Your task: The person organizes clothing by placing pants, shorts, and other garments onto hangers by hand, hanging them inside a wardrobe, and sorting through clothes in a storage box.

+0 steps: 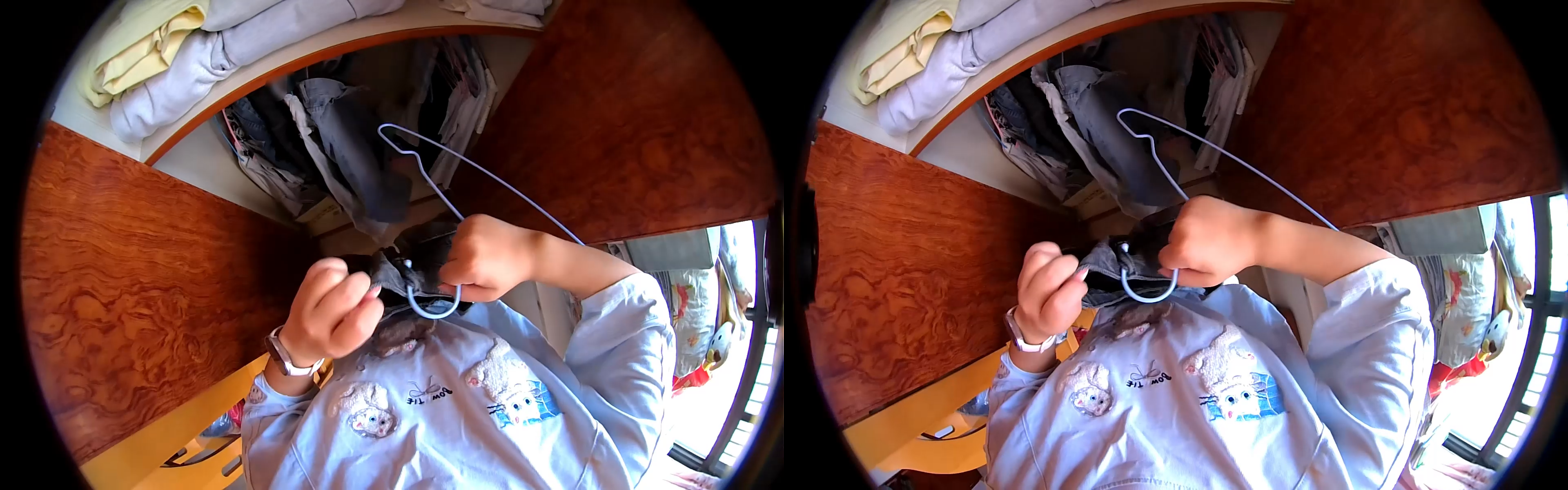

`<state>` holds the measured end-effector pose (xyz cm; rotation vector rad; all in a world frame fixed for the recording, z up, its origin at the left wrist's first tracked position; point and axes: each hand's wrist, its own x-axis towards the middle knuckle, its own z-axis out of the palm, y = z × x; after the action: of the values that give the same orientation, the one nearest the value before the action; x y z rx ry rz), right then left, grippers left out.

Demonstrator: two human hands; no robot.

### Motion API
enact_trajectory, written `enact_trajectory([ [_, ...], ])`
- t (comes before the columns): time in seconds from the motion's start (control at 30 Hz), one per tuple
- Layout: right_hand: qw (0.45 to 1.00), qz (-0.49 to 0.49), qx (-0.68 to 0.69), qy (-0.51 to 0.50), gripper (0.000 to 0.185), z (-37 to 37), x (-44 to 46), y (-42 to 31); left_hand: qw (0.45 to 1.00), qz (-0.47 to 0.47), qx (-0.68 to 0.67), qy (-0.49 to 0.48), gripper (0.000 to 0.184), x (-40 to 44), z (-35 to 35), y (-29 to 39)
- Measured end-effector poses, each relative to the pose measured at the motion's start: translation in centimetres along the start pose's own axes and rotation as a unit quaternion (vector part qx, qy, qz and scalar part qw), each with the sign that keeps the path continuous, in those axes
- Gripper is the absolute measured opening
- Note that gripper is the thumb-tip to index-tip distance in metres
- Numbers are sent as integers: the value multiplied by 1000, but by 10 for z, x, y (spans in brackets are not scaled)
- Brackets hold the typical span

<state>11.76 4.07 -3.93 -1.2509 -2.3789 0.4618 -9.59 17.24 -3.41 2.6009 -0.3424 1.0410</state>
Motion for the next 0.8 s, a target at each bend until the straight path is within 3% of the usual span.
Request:
enact_trajectory([
  [0.03,998,-49,5,31,28,0,-4,8,999,28,14,7,21,-2,-2,2],
  [0.27,996,-89,5,-26,23,-6,12,-9,996,92,9,17,25,2,1,14],
  [0.37,976,-87,201,-15,28,1,16,-11,996,82,-13,39,26,-4,1,19],
  [0.4,975,-88,201,-17,28,-1,15,-9,996,78,-10,45,27,-8,0,18],
  [0.47,889,-2,457,28,34,-6,10,-7,997,72,-17,8,27,-12,1,17],
  [0.5,886,-16,461,44,37,-10,9,-9,996,85,-3,-4,28,-17,6,16],
  [0.6,983,-61,173,5,23,-18,0,4,992,118,41,-2,27,-28,6,12],
  [0.63,999,-42,15,-26,17,-22,-10,15,989,135,56,16,26,-30,3,10],
  [0.77,987,-21,-127,-101,19,-27,-20,32,980,177,70,64,26,-28,4,6],
  [0.8,977,-66,-146,-143,18,-25,-9,26,977,190,62,71,26,-26,5,5],
])
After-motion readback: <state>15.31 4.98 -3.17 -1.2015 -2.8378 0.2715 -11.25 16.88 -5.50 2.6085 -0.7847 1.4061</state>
